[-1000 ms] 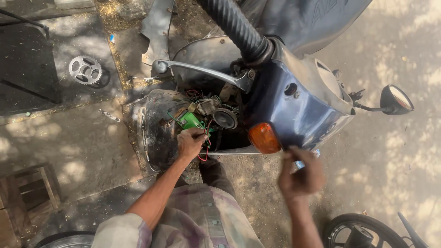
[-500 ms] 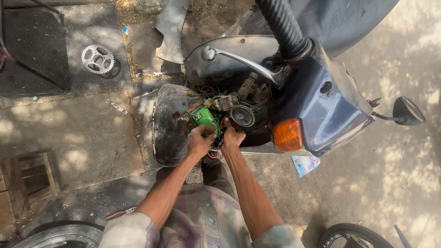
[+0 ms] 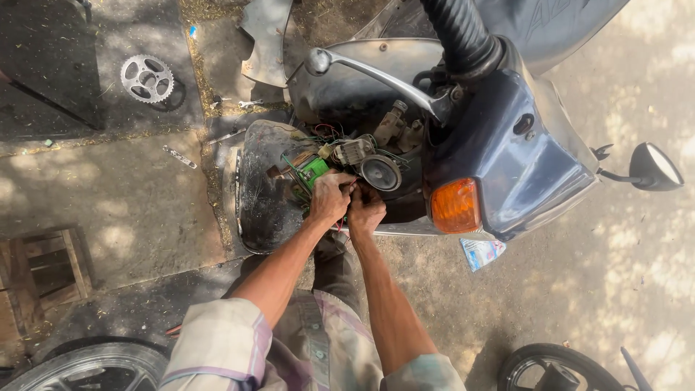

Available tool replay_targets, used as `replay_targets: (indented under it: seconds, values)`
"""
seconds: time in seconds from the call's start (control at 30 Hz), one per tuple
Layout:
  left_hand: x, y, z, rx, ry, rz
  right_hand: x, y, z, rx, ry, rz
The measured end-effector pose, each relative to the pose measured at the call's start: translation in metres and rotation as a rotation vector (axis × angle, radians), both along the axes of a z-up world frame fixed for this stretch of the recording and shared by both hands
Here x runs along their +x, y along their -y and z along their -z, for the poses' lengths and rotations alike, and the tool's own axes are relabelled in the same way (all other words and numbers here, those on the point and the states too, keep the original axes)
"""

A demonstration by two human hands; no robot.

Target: Repairing and connecting electrical wiring on the front panel of a scooter.

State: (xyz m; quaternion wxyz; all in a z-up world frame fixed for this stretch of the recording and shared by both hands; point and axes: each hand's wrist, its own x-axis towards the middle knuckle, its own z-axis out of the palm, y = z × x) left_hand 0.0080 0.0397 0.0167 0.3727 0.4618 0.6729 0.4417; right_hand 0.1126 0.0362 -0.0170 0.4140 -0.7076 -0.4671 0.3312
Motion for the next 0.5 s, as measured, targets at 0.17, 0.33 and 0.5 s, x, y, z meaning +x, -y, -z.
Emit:
replay_targets:
  seconds: [0.17, 0.33, 0.5]
  values:
    - [-0.005, -0.002, 0.009, -0.212, -0.099, 0.144, -0.001, 0.003, -0.021, 0.068, 0.235, -0.076]
    - [-0.017, -0.004, 0.008, -0.117, -0.201, 0.201, 0.002, -0.003, -0.03, 0.191, 0.379, -0.211]
    - [-0.022, -0.008, 0.009, -0.254, -0.153, 0.238, 0.007, -0.005, -0.038, 0.255, 0.519, -0.289]
